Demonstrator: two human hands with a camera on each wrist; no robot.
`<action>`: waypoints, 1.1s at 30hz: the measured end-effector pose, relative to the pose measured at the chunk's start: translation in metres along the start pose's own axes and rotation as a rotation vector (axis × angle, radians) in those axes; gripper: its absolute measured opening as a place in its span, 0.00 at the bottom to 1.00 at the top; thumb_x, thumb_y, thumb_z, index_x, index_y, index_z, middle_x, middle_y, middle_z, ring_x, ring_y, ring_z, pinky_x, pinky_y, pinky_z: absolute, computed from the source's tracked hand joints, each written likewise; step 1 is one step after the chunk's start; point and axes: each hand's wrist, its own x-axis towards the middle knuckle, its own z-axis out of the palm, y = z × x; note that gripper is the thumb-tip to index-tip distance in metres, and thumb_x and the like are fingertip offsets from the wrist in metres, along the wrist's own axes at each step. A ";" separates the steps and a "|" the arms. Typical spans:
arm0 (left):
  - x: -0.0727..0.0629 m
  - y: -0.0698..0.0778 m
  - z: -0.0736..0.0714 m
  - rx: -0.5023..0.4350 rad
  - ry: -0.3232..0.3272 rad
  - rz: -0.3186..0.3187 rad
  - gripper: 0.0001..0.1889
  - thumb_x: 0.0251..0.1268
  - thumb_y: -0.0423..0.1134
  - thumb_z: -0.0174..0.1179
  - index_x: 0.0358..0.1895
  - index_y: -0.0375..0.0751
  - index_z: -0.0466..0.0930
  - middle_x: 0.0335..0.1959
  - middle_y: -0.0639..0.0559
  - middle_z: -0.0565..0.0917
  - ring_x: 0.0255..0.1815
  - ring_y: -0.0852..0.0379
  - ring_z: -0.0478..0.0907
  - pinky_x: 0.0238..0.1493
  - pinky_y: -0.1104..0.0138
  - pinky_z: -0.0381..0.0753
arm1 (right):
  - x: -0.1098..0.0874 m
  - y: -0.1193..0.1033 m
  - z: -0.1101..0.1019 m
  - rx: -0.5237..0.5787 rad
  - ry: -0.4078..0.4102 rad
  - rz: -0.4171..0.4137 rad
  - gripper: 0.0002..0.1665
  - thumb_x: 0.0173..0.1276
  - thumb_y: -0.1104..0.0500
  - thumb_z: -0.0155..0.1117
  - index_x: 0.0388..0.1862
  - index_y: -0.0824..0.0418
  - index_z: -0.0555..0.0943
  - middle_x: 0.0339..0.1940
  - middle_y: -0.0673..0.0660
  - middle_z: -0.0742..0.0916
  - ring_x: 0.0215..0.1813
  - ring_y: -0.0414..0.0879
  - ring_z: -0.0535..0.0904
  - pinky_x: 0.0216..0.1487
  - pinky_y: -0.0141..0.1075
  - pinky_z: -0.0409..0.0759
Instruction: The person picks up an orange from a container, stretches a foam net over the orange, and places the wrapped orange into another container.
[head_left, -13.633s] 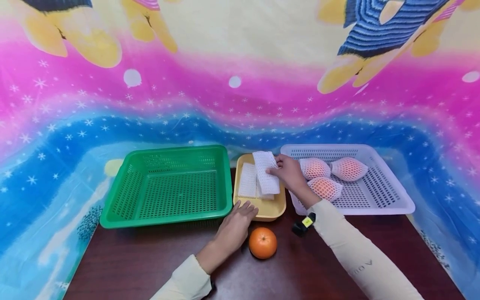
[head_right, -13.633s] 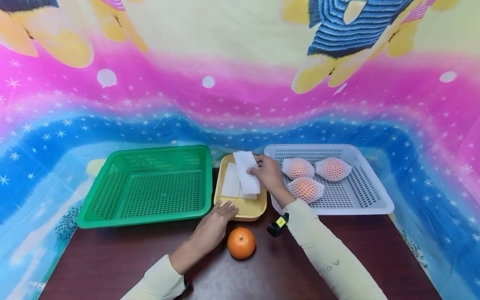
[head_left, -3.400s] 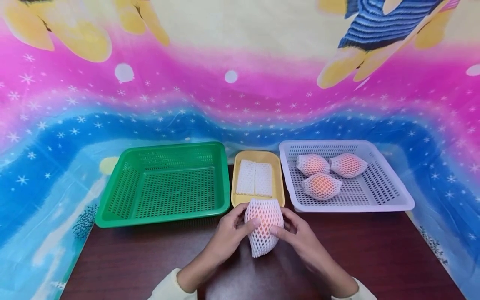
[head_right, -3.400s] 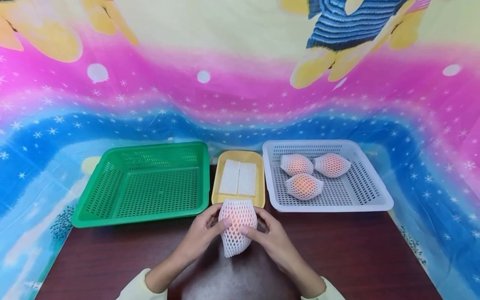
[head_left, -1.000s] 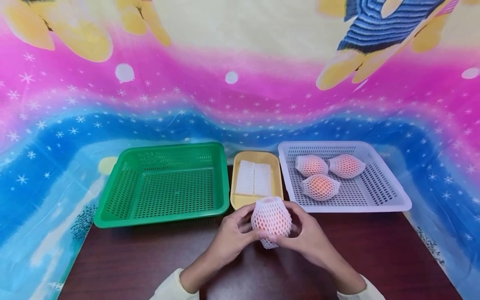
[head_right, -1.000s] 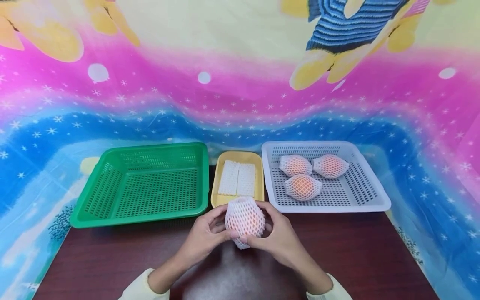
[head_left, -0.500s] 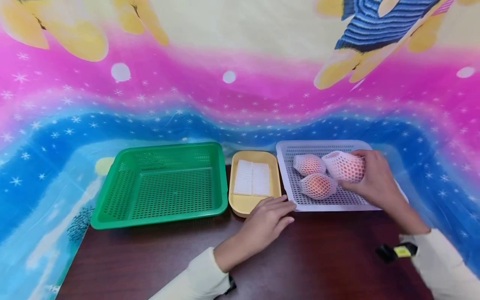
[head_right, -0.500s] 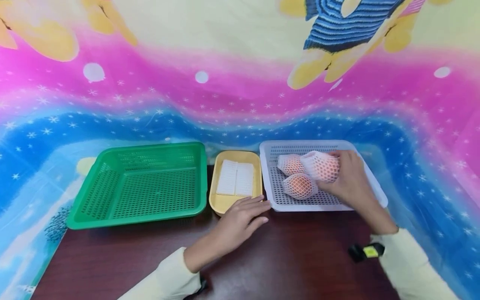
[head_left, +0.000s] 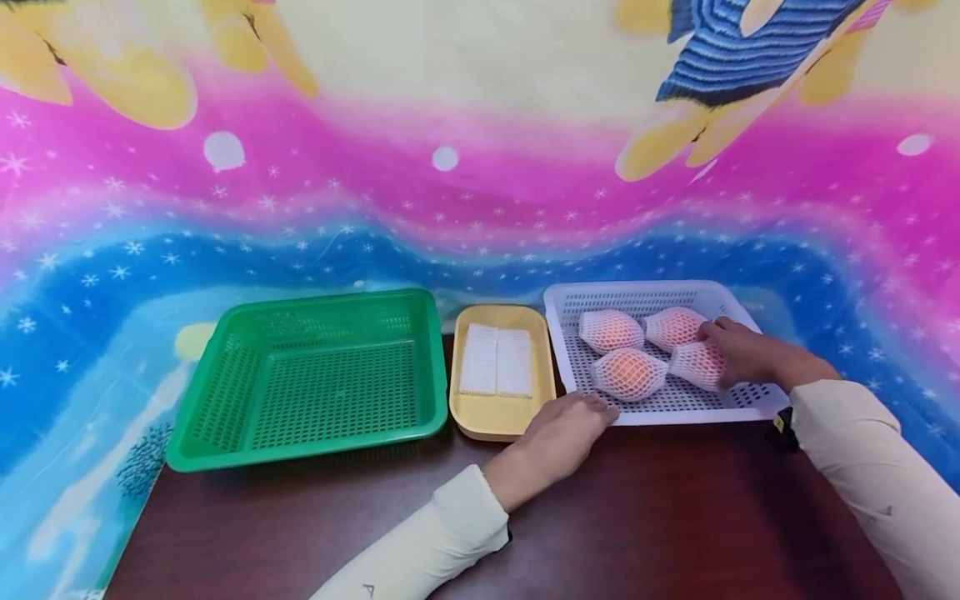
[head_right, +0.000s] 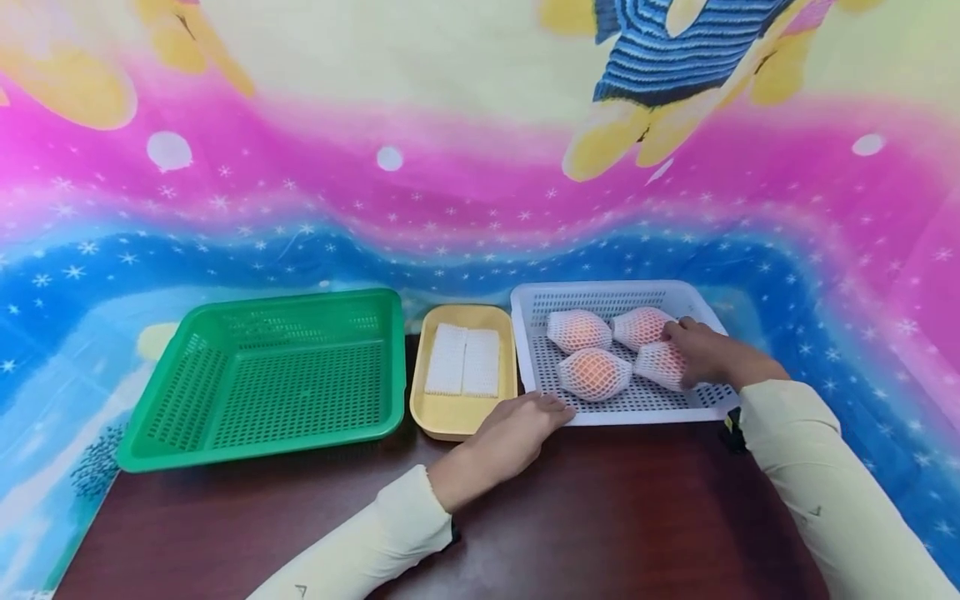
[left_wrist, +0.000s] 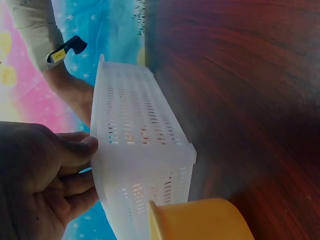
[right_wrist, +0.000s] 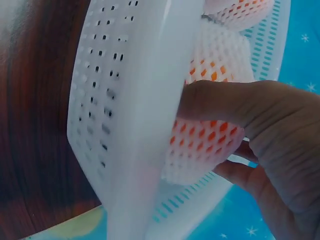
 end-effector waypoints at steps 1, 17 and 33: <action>0.000 0.001 0.001 0.016 0.000 -0.005 0.16 0.74 0.34 0.59 0.57 0.57 0.85 0.49 0.63 0.88 0.52 0.67 0.83 0.51 0.73 0.82 | 0.001 -0.002 0.002 0.018 -0.014 0.013 0.47 0.41 0.65 0.85 0.60 0.67 0.71 0.57 0.71 0.76 0.55 0.62 0.75 0.53 0.60 0.80; -0.012 0.003 0.008 0.120 -0.044 -0.015 0.21 0.81 0.39 0.50 0.71 0.59 0.75 0.69 0.63 0.80 0.73 0.64 0.73 0.78 0.68 0.66 | 0.009 0.000 0.010 -0.012 -0.073 0.049 0.50 0.33 0.68 0.87 0.59 0.64 0.73 0.59 0.70 0.79 0.54 0.60 0.79 0.51 0.57 0.81; -0.012 0.002 0.012 0.041 -0.045 -0.035 0.22 0.79 0.38 0.53 0.72 0.57 0.76 0.70 0.61 0.79 0.75 0.65 0.71 0.80 0.67 0.64 | 0.006 0.003 0.010 -0.005 -0.057 0.045 0.48 0.35 0.68 0.85 0.59 0.64 0.73 0.57 0.70 0.78 0.48 0.57 0.78 0.44 0.48 0.80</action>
